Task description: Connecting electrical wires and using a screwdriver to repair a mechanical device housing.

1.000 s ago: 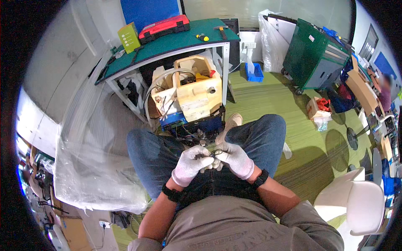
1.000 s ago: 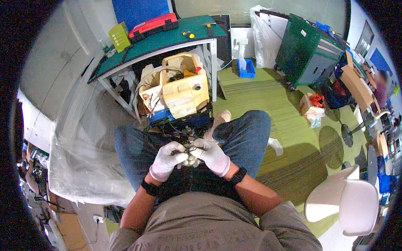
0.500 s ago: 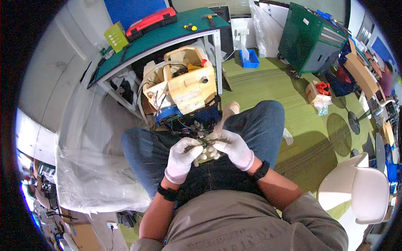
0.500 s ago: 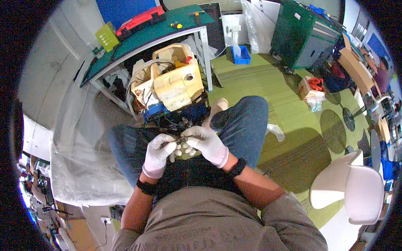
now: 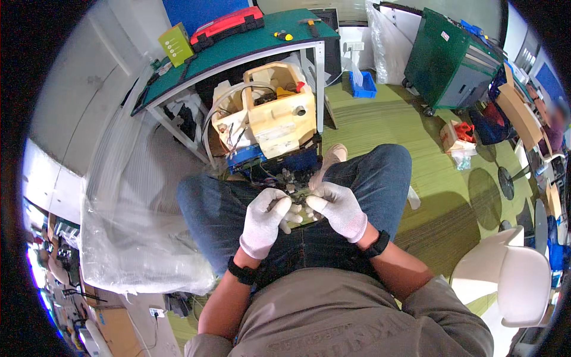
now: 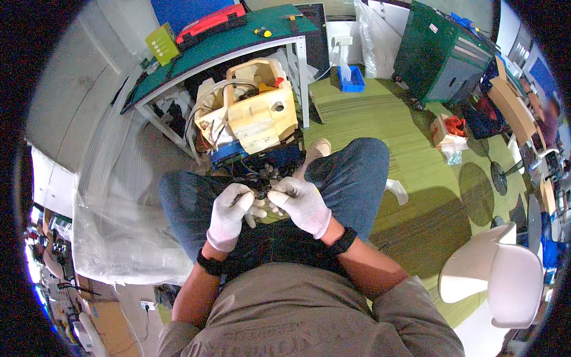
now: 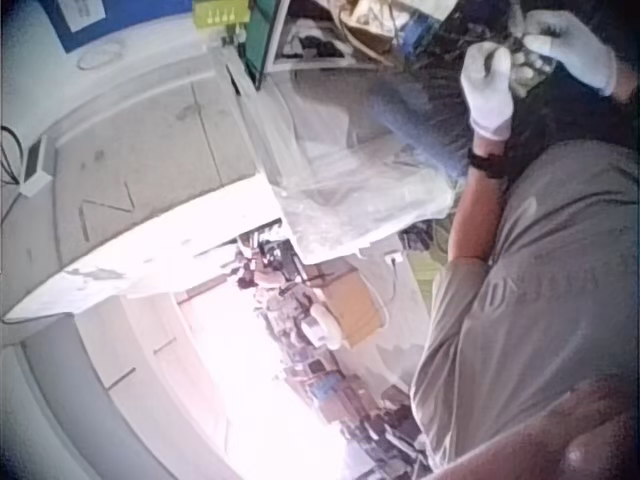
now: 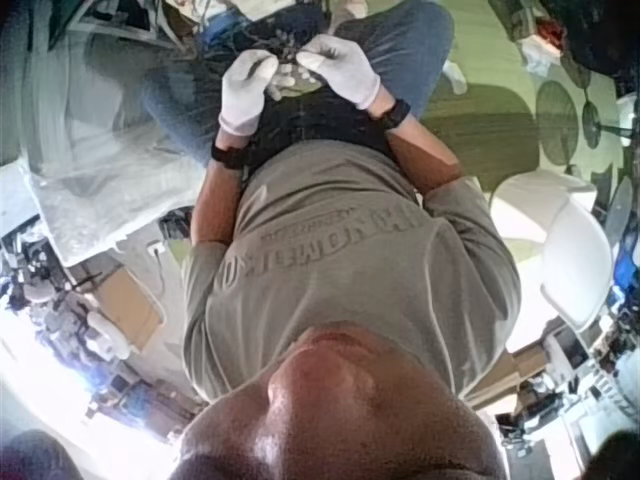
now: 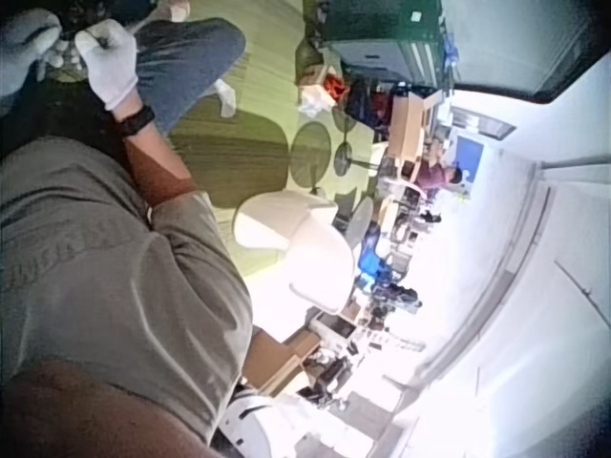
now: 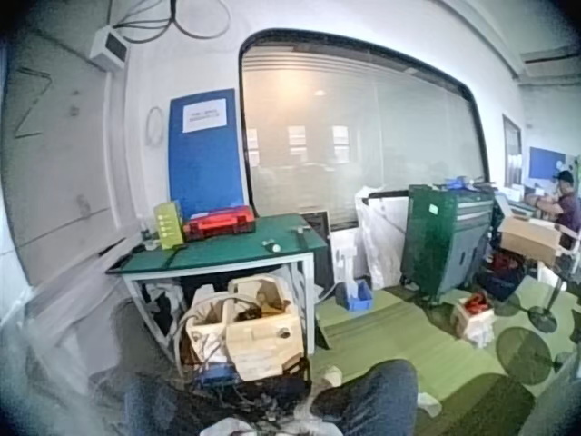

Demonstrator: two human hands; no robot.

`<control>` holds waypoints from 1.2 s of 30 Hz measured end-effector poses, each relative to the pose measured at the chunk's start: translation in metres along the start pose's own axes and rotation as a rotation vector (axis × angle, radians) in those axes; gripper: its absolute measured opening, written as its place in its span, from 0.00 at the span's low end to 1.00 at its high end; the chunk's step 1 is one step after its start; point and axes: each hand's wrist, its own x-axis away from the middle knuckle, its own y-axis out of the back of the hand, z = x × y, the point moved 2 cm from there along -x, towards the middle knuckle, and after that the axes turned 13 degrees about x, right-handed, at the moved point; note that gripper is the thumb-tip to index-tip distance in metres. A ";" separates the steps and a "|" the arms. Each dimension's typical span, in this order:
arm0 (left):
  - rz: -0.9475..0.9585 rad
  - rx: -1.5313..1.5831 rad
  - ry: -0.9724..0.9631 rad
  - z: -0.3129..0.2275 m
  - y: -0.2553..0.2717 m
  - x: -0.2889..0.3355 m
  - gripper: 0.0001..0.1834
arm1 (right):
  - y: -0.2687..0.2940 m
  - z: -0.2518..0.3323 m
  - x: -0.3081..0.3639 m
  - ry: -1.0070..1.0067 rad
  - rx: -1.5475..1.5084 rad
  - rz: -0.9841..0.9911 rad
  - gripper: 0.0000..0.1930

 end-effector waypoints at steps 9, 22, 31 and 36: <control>-0.105 -0.006 -0.212 0.010 0.003 0.000 0.08 | 0.004 -0.003 0.002 -0.009 -0.008 -0.038 0.09; -0.260 -0.130 -0.251 0.001 -0.006 0.003 0.06 | 0.007 -0.001 0.006 0.037 -0.038 -0.046 0.10; -0.227 -0.162 -0.227 -0.008 -0.004 0.009 0.06 | 0.006 -0.002 -0.001 -0.079 -0.044 0.086 0.09; -0.132 -0.202 -0.161 0.001 -0.010 0.004 0.07 | 0.002 0.000 -0.010 0.095 -0.061 0.089 0.15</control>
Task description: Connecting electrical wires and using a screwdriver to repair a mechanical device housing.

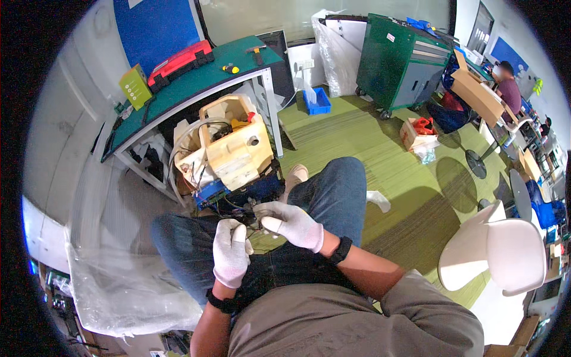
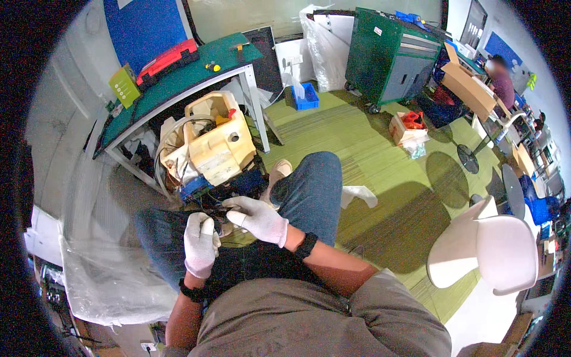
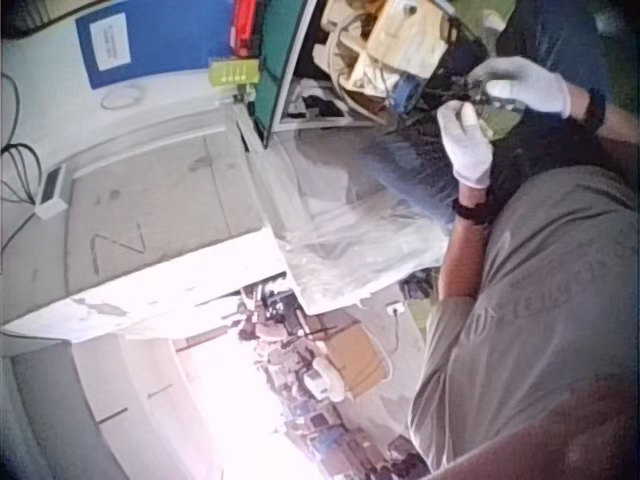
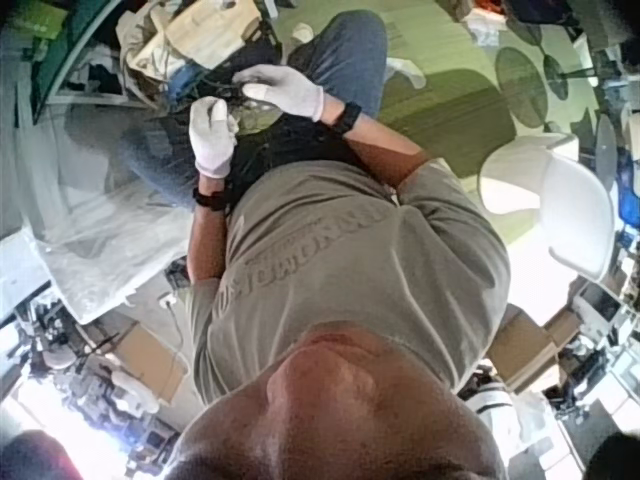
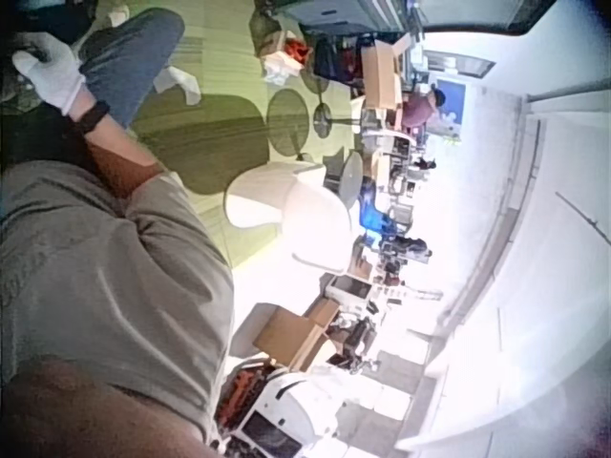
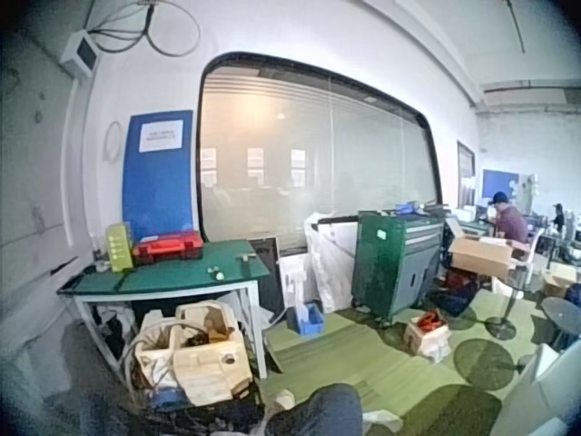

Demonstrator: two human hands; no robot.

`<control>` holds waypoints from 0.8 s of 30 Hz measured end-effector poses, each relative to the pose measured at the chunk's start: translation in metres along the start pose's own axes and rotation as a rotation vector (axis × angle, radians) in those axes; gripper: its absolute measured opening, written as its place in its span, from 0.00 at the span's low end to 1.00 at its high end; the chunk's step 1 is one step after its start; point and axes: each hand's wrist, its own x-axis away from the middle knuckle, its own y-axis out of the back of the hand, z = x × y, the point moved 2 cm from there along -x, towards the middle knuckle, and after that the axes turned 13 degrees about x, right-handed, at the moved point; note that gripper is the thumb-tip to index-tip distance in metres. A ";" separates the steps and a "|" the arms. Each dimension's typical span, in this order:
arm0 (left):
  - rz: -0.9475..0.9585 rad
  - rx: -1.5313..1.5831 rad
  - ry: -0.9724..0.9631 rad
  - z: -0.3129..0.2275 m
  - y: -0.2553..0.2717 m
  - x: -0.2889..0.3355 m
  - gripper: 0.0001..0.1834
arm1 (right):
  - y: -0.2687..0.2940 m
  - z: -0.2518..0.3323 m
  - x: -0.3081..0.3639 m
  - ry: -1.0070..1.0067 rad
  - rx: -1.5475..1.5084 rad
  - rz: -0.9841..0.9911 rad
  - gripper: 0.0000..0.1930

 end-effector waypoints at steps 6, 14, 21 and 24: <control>0.017 -0.011 -0.092 0.005 0.002 -0.002 0.04 | -0.002 0.013 0.001 -0.048 -0.063 0.180 0.19; 0.059 -0.067 -0.062 0.001 0.002 0.001 0.04 | -0.003 0.012 0.004 -0.056 0.090 0.196 0.14; 0.081 -0.047 -0.084 -0.001 -0.001 0.001 0.04 | 0.002 0.006 0.003 -0.126 0.146 0.186 0.14; 0.058 -0.043 -0.107 0.001 0.000 0.001 0.04 | -0.002 0.005 0.002 -0.174 0.047 0.193 0.13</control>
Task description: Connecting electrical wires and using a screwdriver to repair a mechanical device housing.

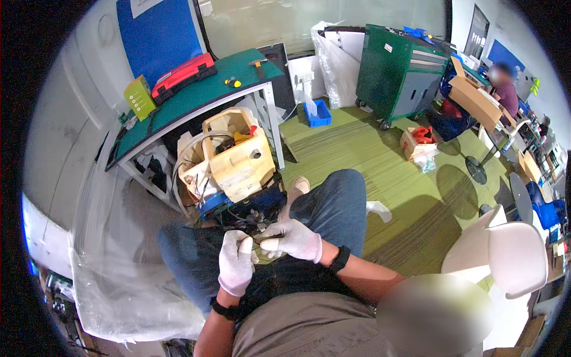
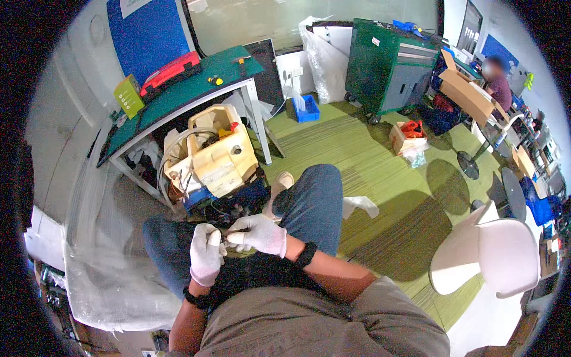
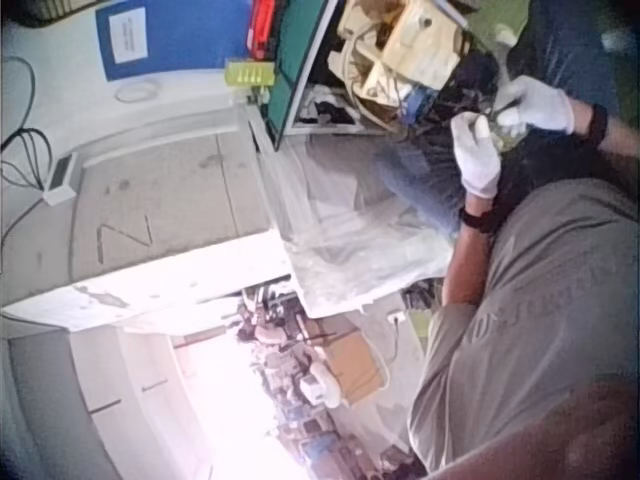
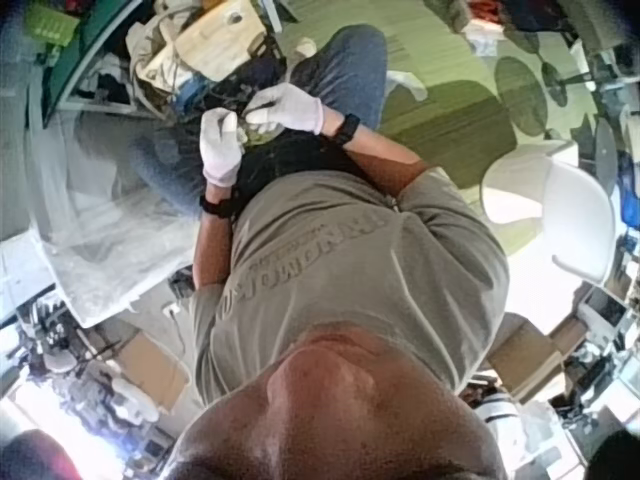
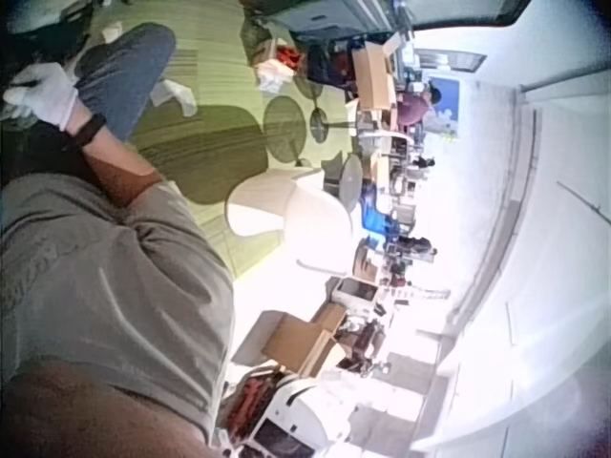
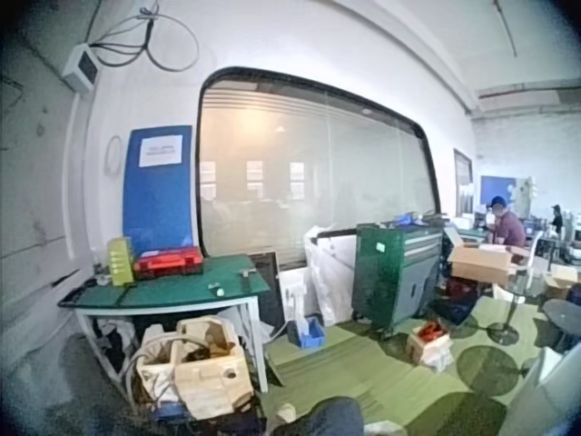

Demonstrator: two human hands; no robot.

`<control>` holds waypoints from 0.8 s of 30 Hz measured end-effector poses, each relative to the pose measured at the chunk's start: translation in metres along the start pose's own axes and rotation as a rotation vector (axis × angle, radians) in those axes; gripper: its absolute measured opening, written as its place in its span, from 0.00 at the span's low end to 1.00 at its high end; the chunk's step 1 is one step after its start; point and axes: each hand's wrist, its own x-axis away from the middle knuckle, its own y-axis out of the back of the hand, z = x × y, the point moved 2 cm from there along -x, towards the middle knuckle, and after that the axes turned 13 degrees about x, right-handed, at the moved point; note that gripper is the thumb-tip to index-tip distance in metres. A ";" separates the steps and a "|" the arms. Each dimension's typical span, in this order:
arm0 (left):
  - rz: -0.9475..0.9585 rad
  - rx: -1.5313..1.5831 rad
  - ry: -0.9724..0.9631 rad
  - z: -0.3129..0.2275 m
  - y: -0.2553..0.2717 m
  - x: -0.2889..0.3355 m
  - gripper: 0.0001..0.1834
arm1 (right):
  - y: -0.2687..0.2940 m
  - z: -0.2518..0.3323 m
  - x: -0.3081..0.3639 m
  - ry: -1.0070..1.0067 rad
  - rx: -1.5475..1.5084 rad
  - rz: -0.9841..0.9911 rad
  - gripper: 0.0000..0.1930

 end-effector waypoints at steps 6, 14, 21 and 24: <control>0.025 -0.013 0.044 -0.004 0.002 0.004 0.04 | -0.005 0.009 0.006 -0.046 -0.047 -0.010 0.11; -0.050 -0.073 -0.067 -0.001 0.001 -0.002 0.03 | 0.003 0.002 0.009 -0.067 -0.063 -0.131 0.10; -0.090 -0.059 -0.080 -0.002 0.005 0.000 0.04 | 0.003 0.010 0.013 -0.034 -0.016 -0.153 0.09; -0.143 -0.026 -0.064 0.002 0.006 0.000 0.04 | 0.003 0.014 0.014 -0.072 0.041 -0.170 0.09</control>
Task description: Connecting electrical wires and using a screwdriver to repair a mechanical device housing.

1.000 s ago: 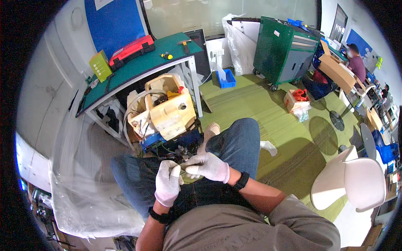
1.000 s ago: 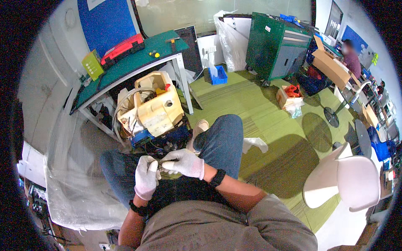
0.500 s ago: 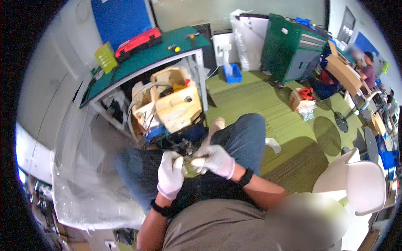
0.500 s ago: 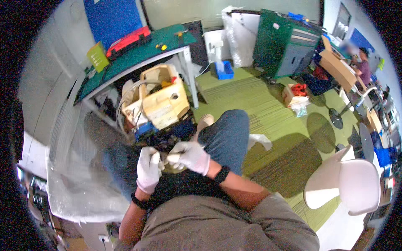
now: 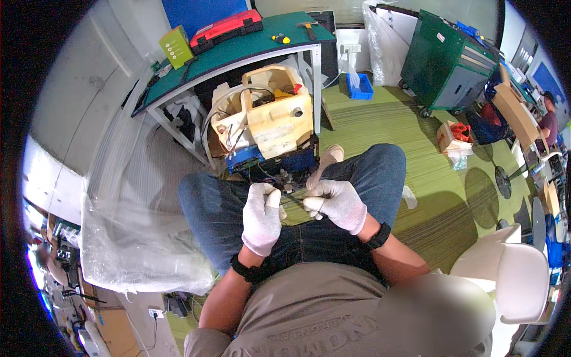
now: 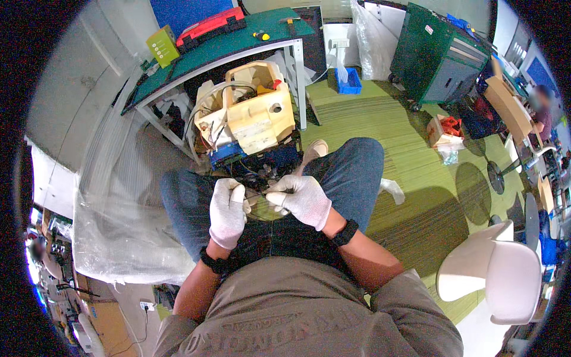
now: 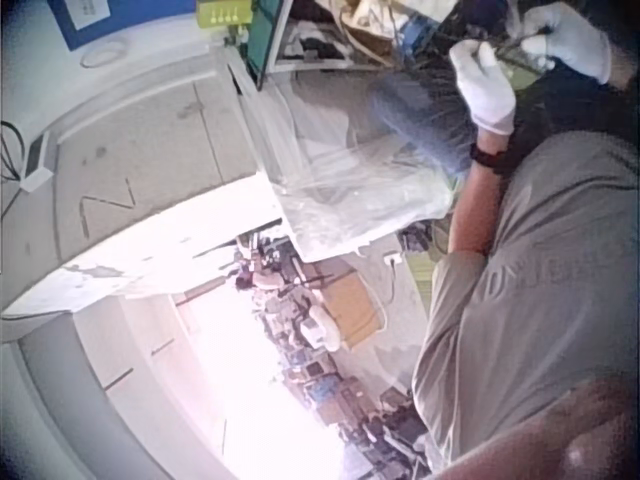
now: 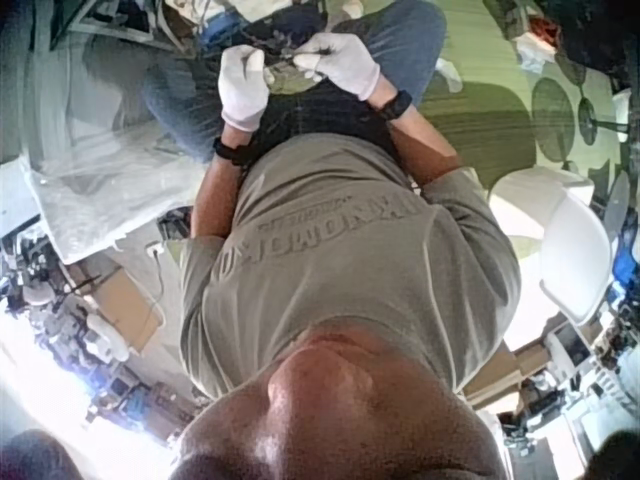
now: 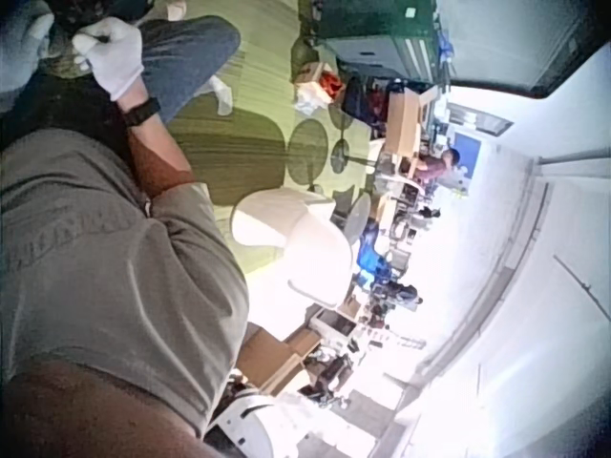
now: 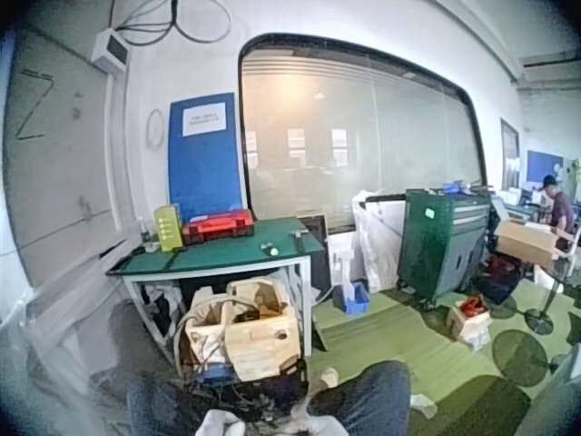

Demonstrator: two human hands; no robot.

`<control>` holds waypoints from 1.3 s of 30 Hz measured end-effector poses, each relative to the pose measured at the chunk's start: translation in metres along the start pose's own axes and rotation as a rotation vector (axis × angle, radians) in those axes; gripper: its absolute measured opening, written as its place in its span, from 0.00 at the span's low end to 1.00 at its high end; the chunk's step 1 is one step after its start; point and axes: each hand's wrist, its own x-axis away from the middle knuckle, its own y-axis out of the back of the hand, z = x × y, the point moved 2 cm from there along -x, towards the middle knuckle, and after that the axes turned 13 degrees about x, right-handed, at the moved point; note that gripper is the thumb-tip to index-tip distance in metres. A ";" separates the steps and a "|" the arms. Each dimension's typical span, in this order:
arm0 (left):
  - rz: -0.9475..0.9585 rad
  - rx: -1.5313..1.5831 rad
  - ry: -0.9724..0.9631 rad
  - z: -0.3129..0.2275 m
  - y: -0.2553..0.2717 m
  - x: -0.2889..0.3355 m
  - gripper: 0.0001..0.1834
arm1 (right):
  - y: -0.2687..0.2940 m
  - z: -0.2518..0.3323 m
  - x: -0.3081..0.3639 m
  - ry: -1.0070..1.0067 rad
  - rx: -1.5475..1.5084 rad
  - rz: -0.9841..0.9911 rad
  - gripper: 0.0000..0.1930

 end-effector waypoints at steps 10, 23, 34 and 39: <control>0.030 0.157 0.218 -0.001 0.003 -0.002 0.05 | 0.002 -0.001 0.001 0.208 -0.026 -0.067 0.11; 0.078 0.186 0.227 0.002 0.007 -0.003 0.07 | 0.005 -0.010 -0.002 0.181 -0.178 -0.053 0.11; 0.253 -0.078 0.095 0.033 0.011 -0.009 0.17 | 0.009 -0.040 -0.020 0.075 -0.189 -0.079 0.10; 0.303 -0.096 0.020 0.037 0.007 -0.007 0.12 | 0.005 -0.043 -0.020 0.018 -0.144 -0.024 0.10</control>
